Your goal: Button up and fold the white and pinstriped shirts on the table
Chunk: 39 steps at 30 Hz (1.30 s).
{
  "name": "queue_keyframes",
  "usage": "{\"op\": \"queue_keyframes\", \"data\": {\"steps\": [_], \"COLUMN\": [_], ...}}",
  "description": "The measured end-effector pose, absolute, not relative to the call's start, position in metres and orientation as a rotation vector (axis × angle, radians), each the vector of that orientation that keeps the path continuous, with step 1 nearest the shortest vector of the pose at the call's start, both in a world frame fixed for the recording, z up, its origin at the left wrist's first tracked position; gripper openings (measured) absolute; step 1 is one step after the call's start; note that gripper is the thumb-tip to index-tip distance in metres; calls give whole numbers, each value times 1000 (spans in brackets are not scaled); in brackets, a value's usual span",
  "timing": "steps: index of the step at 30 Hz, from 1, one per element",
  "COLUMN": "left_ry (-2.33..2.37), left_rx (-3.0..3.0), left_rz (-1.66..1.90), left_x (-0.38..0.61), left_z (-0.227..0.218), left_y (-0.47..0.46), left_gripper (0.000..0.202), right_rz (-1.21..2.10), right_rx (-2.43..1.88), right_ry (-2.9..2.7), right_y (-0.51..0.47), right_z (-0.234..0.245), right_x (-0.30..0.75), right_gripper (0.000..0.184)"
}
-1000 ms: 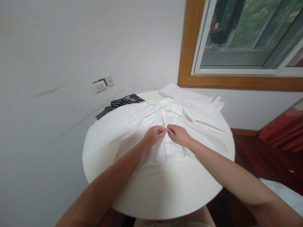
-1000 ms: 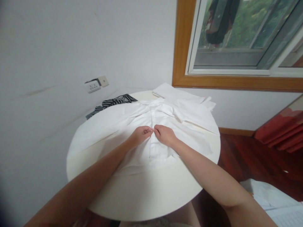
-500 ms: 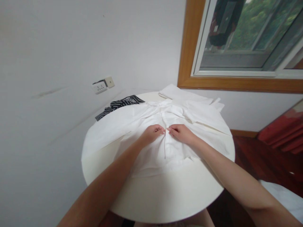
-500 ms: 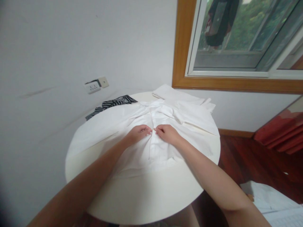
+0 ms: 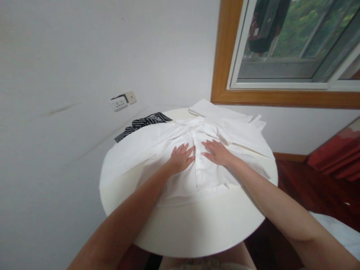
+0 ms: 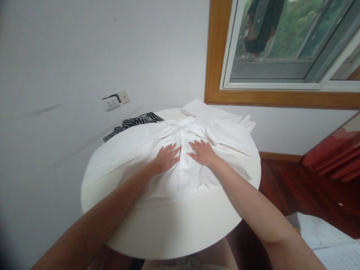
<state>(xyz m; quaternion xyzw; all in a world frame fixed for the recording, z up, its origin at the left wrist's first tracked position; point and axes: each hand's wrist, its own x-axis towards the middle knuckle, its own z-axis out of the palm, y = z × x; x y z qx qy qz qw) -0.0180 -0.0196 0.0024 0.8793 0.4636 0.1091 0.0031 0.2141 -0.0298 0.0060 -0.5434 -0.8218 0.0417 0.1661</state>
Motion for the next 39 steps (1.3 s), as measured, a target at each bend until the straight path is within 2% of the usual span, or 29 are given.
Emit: {"op": "queue_keyframes", "data": {"steps": [12,20,24,27,29,33,39], "left_ry": [1472,1420,1389,1351,1345,1334,1391], "left_rx": [2944,2944,2971,2970,2977,2952,2934], "left_rz": [236,274,297,326,417,593,387], "left_x": [-23,-29,-27,-22,-19,-19,-26], "left_z": [1,14,29,42,43,23,0], "left_y": [-43,-89,-98,-76,-50,-8,-15], "left_gripper": [53,53,49,37,35,39,50], "right_rz": [-96,91,115,26,-26,-26,-66], "right_rx": [-1698,-1709,-1635,-1601,-1553,-1470,-1532], "right_ry": [-2460,-2492,-2471,-2418,-2427,-2451,-2494], "right_y": [-60,-99,-97,-75,-55,-26,-34], "right_z": [3,20,42,53,53,34,3], "right_x": [218,232,242,238,229,210,208], "right_gripper": [68,70,56,39,35,39,54]}}
